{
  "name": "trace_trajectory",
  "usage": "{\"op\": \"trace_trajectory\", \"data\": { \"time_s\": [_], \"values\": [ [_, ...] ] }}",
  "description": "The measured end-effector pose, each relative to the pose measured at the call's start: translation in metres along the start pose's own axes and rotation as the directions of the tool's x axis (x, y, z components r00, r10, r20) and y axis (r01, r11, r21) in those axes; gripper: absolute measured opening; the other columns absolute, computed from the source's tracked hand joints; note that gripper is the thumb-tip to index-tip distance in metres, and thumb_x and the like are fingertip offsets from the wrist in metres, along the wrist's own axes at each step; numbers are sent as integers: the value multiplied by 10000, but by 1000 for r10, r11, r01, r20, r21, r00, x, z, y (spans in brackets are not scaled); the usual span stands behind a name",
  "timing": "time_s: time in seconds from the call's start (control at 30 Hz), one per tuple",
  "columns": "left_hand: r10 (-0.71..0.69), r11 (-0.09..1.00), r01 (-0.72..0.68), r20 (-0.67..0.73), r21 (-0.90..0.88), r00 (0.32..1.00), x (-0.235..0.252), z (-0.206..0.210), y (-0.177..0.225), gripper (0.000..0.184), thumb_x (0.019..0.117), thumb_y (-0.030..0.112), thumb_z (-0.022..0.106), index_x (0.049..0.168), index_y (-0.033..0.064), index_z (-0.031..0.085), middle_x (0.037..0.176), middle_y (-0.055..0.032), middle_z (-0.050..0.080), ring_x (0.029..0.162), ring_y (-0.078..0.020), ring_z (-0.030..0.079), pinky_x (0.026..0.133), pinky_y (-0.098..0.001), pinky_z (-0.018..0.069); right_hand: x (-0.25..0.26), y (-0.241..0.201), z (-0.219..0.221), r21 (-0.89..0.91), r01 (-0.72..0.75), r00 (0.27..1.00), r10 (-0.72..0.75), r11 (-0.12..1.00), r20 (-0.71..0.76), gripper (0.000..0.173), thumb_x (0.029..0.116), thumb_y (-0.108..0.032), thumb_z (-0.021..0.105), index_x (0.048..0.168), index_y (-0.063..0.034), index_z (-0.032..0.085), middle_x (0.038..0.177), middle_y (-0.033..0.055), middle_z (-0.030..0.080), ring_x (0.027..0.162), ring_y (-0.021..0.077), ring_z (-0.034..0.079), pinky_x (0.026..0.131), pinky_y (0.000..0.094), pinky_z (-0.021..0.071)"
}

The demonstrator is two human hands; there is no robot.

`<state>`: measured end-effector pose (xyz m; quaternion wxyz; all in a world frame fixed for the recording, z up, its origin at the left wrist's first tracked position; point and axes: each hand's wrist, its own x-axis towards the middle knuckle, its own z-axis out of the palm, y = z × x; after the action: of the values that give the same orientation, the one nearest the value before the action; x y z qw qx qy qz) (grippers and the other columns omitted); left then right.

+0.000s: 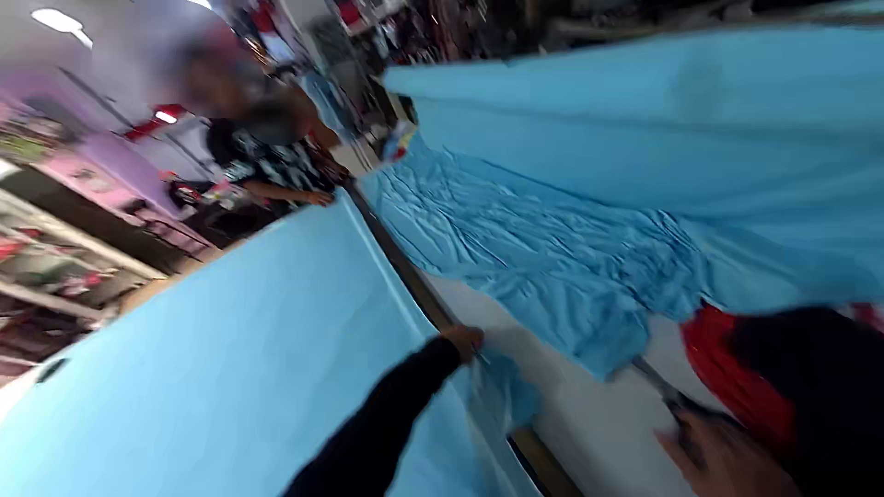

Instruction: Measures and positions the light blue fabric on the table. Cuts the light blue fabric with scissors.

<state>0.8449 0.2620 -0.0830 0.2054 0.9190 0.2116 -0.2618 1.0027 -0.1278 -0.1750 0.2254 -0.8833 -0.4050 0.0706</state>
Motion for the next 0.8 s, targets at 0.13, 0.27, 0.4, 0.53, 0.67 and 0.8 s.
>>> {"op": "trace_trajectory", "data": {
  "time_s": [0.13, 0.27, 0.4, 0.53, 0.67, 0.8],
  "values": [
    [164, 980, -165, -23, -107, 986, 29, 9, -8, 381, 909, 102, 756, 1243, -43, 644, 1214, -256, 673, 1156, -411, 652, 1025, -617, 496, 4, -14, 3, -59, -168, 981, 172, 984, 84, 575, 941, -369, 735, 1331, 34, 608, 1203, 298, 661, 1151, 492, 628, 978, 667, 489],
    [212, 963, -194, 81, -185, 974, 38, -5, -2, 432, 891, 103, 805, 1294, 40, 663, 1167, -234, 699, 1060, -388, 683, 957, -581, 530, 10, -20, -1, -90, -277, 954, 285, 957, 96, 532, 951, -354, 734, 1323, 7, 614, 960, 239, 715, 918, 474, 692, 790, 688, 529],
    [264, 962, -255, 95, -94, 960, 53, -5, -13, 287, 901, 188, 808, 1152, 57, 759, 1136, -173, 736, 1114, -335, 685, 1023, -558, 508, 7, -9, 2, -72, -299, 953, 301, 951, 13, 448, 966, -358, 714, 1215, 11, 663, 879, 234, 713, 814, 460, 699, 712, 675, 530],
    [229, 974, -225, 181, -40, 957, 59, -5, -12, 389, 935, 292, 777, 1206, 22, 706, 1177, -226, 698, 1160, -382, 649, 1044, -589, 477, 2, 14, 5, -84, -208, 975, 200, 975, -94, 251, 939, -220, 735, 1081, -12, 735, 1170, 283, 630, 1132, 518, 577, 872, 693, 484],
    [273, 961, -275, 242, -25, 931, 63, -1, -7, 336, 977, 293, 724, 1128, -3, 674, 1049, -210, 693, 1033, -358, 663, 947, -590, 504, -5, 24, -2, -117, -217, 976, 212, 969, -48, 276, 912, -96, 722, 1161, 9, 670, 1120, 277, 654, 1114, 524, 592, 871, 687, 494],
    [405, 903, -328, 293, -279, 866, 69, 4, -1, 207, 1021, 137, 638, 1200, 34, 626, 987, -120, 730, 923, -205, 702, 895, -440, 557, -11, 16, -7, -177, -223, 971, 234, 959, 42, 644, 813, -156, 838, 1379, 2, 574, 1105, 269, 685, 1045, 506, 644, 856, 670, 514]
  ]
}}
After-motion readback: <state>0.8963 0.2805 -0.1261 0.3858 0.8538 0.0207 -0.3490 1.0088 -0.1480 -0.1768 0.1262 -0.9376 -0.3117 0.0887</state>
